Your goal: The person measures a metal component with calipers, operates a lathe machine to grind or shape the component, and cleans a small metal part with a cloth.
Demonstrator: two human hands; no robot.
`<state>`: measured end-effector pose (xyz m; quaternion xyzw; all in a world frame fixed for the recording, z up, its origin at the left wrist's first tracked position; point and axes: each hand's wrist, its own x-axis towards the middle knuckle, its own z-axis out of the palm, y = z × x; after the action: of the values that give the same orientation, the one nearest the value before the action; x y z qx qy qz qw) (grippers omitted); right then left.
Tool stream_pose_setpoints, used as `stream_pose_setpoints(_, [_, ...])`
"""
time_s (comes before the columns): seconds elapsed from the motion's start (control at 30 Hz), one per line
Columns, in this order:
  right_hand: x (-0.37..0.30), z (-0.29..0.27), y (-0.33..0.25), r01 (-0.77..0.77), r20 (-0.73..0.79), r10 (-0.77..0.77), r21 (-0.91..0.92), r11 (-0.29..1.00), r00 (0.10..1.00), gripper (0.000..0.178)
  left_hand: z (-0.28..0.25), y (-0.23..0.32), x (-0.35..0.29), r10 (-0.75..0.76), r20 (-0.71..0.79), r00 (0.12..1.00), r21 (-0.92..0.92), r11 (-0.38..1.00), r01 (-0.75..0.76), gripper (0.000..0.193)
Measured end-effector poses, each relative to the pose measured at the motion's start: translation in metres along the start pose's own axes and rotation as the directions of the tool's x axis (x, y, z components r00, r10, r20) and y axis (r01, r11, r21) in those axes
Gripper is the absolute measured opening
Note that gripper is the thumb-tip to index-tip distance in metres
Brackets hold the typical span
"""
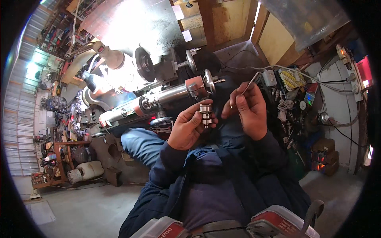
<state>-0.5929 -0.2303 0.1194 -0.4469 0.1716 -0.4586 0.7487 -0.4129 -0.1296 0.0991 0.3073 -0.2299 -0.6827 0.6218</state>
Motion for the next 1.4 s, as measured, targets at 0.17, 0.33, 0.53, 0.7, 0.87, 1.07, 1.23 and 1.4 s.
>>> stream_pose_setpoints(0.17, [-0.009, -0.001, 0.01, 0.108, 0.048, -0.103, -0.128, 0.986, 0.994, 0.011, 0.005, 0.002, 0.0, 0.035, -0.043, 0.998, 0.043, 0.999, -0.033, 0.048])
stream_pose_setpoints(0.33, [-0.014, -0.008, 0.002, 0.329, 0.189, -0.269, -0.543, 0.773, 0.944, 0.025, 0.009, 0.003, -0.001, 0.1, -0.05, 0.994, 0.093, 0.991, -0.095, 0.047])
stream_pose_setpoints(0.53, [-0.003, 0.0, -0.008, 0.644, 0.63, -0.153, -0.707, 0.292, 0.761, 0.041, 0.005, 0.002, -0.001, 0.089, -0.076, 0.993, 0.096, 0.992, -0.082, 0.041])
stream_pose_setpoints(0.7, [-0.006, -0.008, 0.002, 0.626, 0.595, -0.196, -0.75, 0.215, 0.78, 0.034, 0.004, -0.005, 0.002, 0.055, -0.118, 0.991, 0.098, 0.994, -0.043, 0.038])
stream_pose_setpoints(0.87, [-0.017, -0.018, 0.008, 0.273, 0.139, -0.289, -0.823, 0.499, 0.947, 0.012, 0.006, -0.016, 0.004, -0.025, -0.053, 0.998, -0.009, 1.0, 0.024, 0.041])
stream_pose_setpoints(1.07, [-0.021, -0.055, 0.018, 0.131, -0.033, -0.267, -0.809, 0.573, 0.963, 0.014, 0.002, -0.007, 0.005, -0.01, -0.061, 0.998, -0.001, 1.0, 0.01, 0.041])
stream_pose_setpoints(1.23, [-0.027, -0.096, 0.019, -0.052, -0.156, -0.196, -0.89, 0.453, 0.968, 0.021, 0.005, -0.006, 0.014, -0.023, -0.082, 0.996, 0.123, 0.992, 0.033, 0.043])
stream_pose_setpoints(1.4, [-0.043, -0.2, 0.063, -0.277, -0.303, -0.2, -0.949, 0.149, 0.932, 0.038, -0.007, -0.03, 0.019, -0.053, -0.049, 0.997, 0.001, 0.999, 0.053, 0.04])
